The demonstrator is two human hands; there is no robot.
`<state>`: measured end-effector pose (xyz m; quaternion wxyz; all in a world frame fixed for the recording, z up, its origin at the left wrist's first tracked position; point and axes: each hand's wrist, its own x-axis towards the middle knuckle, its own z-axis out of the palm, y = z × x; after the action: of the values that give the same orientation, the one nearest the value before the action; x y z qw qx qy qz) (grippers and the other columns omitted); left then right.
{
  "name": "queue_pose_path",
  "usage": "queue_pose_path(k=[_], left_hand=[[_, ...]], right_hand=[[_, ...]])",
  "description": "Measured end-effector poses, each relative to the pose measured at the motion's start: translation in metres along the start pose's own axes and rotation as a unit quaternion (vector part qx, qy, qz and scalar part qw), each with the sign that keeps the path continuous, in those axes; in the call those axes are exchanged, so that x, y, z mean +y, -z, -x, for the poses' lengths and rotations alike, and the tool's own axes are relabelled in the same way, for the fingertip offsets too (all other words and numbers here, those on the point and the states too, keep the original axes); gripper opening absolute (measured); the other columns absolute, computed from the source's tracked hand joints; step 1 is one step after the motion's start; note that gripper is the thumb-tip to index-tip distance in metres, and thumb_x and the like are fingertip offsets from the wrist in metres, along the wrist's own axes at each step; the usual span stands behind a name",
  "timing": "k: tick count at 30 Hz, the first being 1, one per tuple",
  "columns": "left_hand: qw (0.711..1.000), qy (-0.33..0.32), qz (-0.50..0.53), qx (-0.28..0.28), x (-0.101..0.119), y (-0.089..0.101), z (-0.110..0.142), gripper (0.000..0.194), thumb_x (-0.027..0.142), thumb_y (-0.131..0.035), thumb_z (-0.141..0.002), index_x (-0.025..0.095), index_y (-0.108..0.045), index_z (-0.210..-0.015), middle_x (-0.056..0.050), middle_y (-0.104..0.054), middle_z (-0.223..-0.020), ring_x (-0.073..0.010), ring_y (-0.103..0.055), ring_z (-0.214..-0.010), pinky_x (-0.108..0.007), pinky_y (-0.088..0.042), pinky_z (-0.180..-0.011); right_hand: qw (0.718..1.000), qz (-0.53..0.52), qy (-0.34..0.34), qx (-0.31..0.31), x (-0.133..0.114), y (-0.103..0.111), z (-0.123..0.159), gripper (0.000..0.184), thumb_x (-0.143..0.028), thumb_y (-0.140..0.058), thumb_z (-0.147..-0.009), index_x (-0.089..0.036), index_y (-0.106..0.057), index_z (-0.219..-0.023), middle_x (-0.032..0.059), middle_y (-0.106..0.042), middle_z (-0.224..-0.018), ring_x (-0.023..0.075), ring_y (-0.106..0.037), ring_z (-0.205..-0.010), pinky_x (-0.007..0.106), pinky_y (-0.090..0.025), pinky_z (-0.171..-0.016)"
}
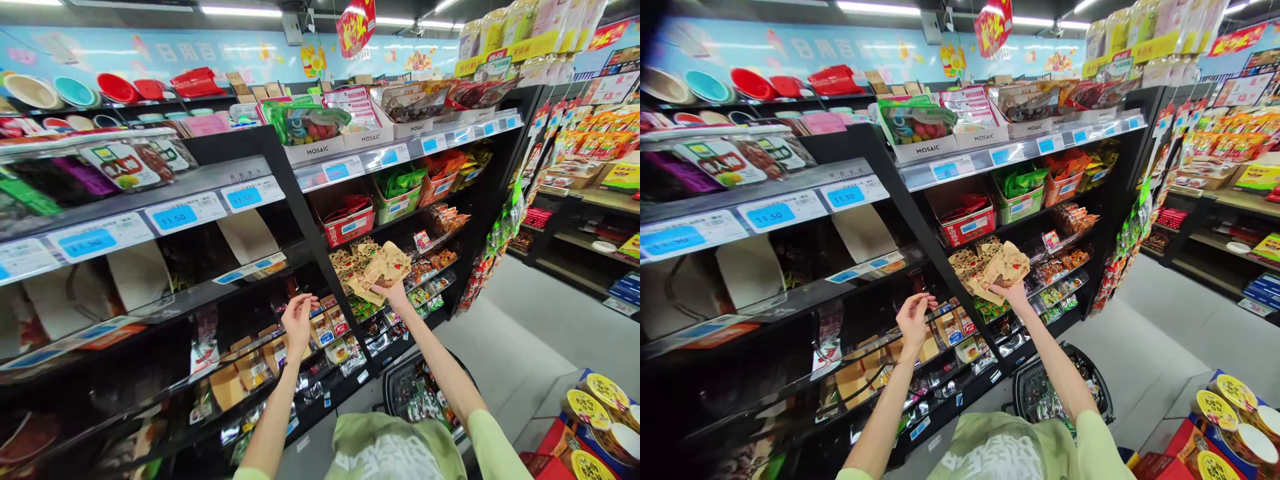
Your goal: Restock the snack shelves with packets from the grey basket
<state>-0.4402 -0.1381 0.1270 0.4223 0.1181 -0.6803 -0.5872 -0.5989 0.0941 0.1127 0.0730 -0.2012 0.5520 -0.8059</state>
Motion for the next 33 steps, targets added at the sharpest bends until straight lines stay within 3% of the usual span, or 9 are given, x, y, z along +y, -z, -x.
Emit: queue_pose_path(k=[2, 5, 8, 10, 13, 17, 20, 28, 33], left_hand=[[0.999, 0.017, 0.028, -0.033, 0.018, -0.005, 0.012, 0.033, 0.050, -0.075, -0.088, 0.019, -0.071, -0.100, -0.006, -0.075, -0.088, -0.0188, -0.072, -0.073, -0.029, -0.060, -0.067], [0.981, 0.105, 0.043, -0.157, 0.034, -0.016, 0.028, 0.043, 0.055, -0.072, -0.089, 0.019, -0.071, -0.112, -0.011, -0.075, -0.104, -0.0247, -0.074, -0.089, -0.031, -0.064, -0.066], [0.937, 0.230, 0.064, -0.256, 0.034, -0.030, 0.044, 0.058, 0.056, -0.075, -0.087, 0.021, -0.063, -0.132, -0.016, -0.070, -0.126, -0.0298, -0.073, -0.104, -0.033, -0.067, -0.065], [0.904, 0.305, 0.103, -0.280, 0.033, -0.042, 0.055, 0.066, 0.056, -0.076, -0.087, 0.024, -0.055, -0.141, -0.018, -0.067, -0.133, -0.0308, -0.074, -0.103, -0.034, -0.067, -0.063], [0.888, 0.347, 0.159, -0.256, 0.034, -0.064, 0.066, 0.070, 0.059, -0.072, -0.090, 0.025, -0.047, -0.146, -0.019, -0.068, -0.133, -0.0290, -0.077, -0.093, -0.034, -0.067, -0.059], [0.912, 0.319, 0.182, -0.185, 0.039, -0.089, 0.064, 0.070, 0.051, -0.074, -0.090, 0.027, -0.043, -0.148, -0.016, -0.068, -0.133, -0.0230, -0.078, -0.084, -0.030, -0.066, -0.059], [0.918, 0.304, 0.195, -0.163, 0.041, -0.098, 0.060, 0.074, 0.049, -0.072, -0.091, 0.030, -0.036, -0.153, -0.014, -0.067, -0.136, -0.0205, -0.078, -0.082, -0.029, -0.066, -0.062], [0.942, 0.256, 0.177, -0.125, 0.036, -0.119, 0.058, 0.099, 0.049, -0.073, -0.090, 0.041, -0.008, -0.164, -0.012, -0.050, -0.156, -0.0209, -0.078, -0.088, -0.028, -0.064, -0.065], [0.936, 0.266, 0.196, -0.123, 0.032, -0.132, 0.030, 0.079, 0.043, -0.065, -0.093, 0.038, -0.022, -0.159, -0.011, -0.061, -0.144, -0.0190, -0.077, -0.084, -0.030, -0.062, -0.070]], right_hand=[[0.996, -0.042, -0.061, -0.039, -0.015, -0.003, 0.007, 0.069, -0.042, -0.092, -0.062, -0.023, -0.067, -0.123, 0.0107, -0.075, -0.129, 0.0318, -0.070, -0.123, 0.047, -0.058, -0.107], [0.977, -0.061, -0.142, -0.145, -0.033, -0.007, 0.014, 0.068, -0.033, -0.094, -0.059, -0.022, -0.070, -0.121, 0.0092, -0.079, -0.120, 0.0326, -0.074, -0.113, 0.047, -0.062, -0.101], [0.951, -0.064, -0.206, -0.222, -0.040, -0.011, 0.016, 0.062, -0.028, -0.095, -0.057, -0.020, -0.073, -0.114, 0.0083, -0.081, -0.109, 0.0315, -0.077, -0.104, 0.044, -0.064, -0.094], [0.941, -0.063, -0.227, -0.242, -0.039, -0.015, 0.013, 0.056, -0.027, -0.095, -0.059, -0.018, -0.074, -0.110, 0.0082, -0.082, -0.105, 0.0293, -0.078, -0.098, 0.041, -0.065, -0.092], [0.939, -0.062, -0.245, -0.232, -0.035, -0.021, 0.003, 0.050, -0.028, -0.094, -0.062, -0.017, -0.075, -0.106, 0.0083, -0.082, -0.103, 0.0269, -0.079, -0.090, 0.037, -0.065, -0.087], [0.949, -0.075, -0.255, -0.168, -0.033, -0.029, -0.018, 0.039, -0.044, -0.081, -0.082, -0.015, -0.075, -0.107, 0.0107, -0.082, -0.103, 0.0260, -0.079, -0.091, 0.038, -0.064, -0.088], [0.963, -0.014, -0.232, -0.137, -0.034, -0.034, -0.034, 0.041, -0.052, -0.067, -0.093, -0.015, -0.076, -0.109, 0.0114, -0.082, -0.106, 0.0261, -0.079, -0.097, 0.041, -0.063, -0.093], [0.952, 0.185, -0.187, -0.158, -0.042, -0.032, -0.086, 0.040, -0.053, -0.082, -0.077, -0.016, -0.079, -0.088, 0.0086, -0.081, -0.088, 0.0235, -0.075, -0.083, 0.033, -0.061, -0.077], [0.945, 0.280, -0.112, -0.125, -0.044, -0.037, -0.125, 0.038, -0.051, -0.089, -0.067, -0.017, -0.073, -0.068, 0.0042, -0.075, -0.073, 0.0234, -0.071, -0.079, 0.032, -0.057, -0.075]])
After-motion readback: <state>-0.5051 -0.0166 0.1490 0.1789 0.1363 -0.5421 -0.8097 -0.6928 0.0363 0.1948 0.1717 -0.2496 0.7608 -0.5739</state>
